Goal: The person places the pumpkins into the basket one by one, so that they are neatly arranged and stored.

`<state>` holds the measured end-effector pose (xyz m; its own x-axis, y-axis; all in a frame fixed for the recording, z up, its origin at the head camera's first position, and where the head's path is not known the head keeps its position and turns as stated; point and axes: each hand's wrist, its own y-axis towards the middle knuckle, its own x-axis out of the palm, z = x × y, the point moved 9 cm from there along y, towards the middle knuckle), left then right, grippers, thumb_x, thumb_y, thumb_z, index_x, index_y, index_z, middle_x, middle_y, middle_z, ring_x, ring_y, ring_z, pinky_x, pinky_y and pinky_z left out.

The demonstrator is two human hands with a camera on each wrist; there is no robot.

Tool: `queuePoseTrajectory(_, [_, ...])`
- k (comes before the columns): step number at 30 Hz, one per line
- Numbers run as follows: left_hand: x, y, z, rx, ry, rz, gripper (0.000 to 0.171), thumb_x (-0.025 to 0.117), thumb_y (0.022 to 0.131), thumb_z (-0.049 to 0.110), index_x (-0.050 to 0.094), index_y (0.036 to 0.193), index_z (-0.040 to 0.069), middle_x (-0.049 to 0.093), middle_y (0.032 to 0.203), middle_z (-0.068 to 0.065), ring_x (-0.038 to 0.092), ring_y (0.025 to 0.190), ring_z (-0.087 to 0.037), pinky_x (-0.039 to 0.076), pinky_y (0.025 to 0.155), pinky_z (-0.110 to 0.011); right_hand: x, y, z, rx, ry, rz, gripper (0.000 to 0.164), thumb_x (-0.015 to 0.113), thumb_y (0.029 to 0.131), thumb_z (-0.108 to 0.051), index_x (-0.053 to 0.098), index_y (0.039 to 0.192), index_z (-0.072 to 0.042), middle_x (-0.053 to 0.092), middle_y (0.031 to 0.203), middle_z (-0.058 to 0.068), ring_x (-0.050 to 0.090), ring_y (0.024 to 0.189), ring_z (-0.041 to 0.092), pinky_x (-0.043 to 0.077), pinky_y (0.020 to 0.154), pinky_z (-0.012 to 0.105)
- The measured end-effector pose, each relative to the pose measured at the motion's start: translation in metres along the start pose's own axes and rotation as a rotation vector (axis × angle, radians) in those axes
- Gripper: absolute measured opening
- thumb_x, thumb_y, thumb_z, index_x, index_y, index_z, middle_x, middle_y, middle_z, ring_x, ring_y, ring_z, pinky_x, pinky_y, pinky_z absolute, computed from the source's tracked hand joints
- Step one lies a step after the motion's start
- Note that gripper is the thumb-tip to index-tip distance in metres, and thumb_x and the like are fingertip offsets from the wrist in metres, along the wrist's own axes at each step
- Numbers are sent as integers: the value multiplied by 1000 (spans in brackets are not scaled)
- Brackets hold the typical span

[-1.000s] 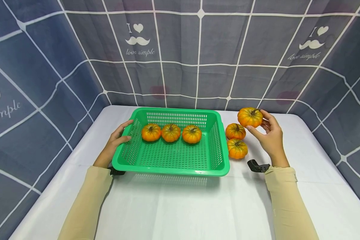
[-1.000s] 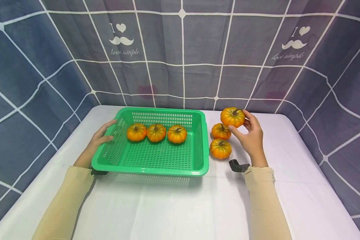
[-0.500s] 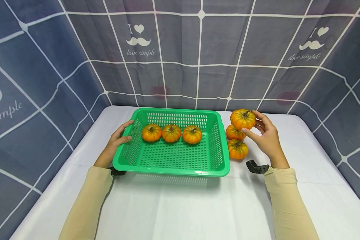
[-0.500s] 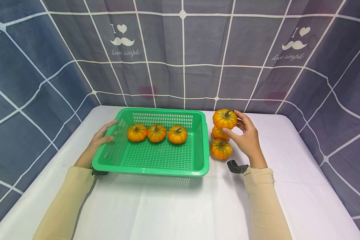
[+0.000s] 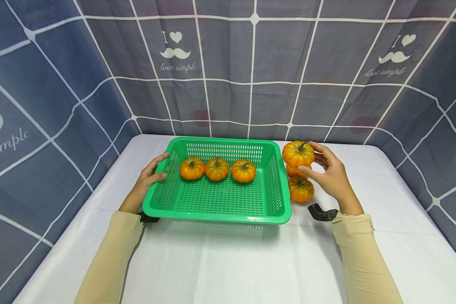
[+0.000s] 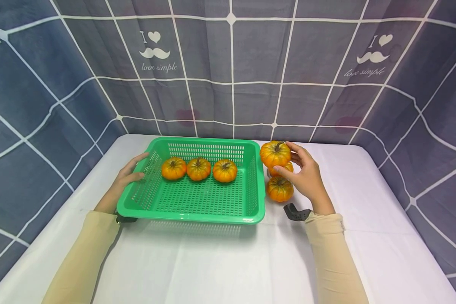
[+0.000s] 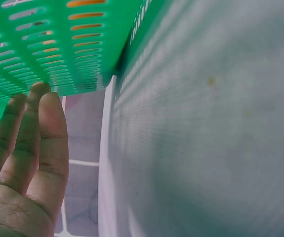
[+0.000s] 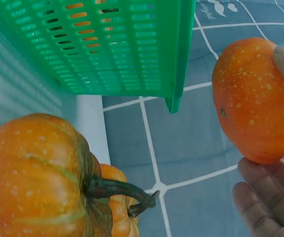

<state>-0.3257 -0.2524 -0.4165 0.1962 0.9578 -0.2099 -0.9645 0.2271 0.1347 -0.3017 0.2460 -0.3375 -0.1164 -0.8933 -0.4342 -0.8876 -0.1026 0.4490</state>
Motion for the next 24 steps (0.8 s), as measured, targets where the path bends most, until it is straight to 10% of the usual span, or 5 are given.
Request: queuePoseTrajectory(24, [-2,-1,2,-1,41,12,71,53,103,11,32,171,8,16,181,-9,-2,167,-36,9,126,-71,22,-4,-29,-19,-56,-174,74,86,90,1,55,156,-2,57,154,18,56,122,-6,44,107,12])
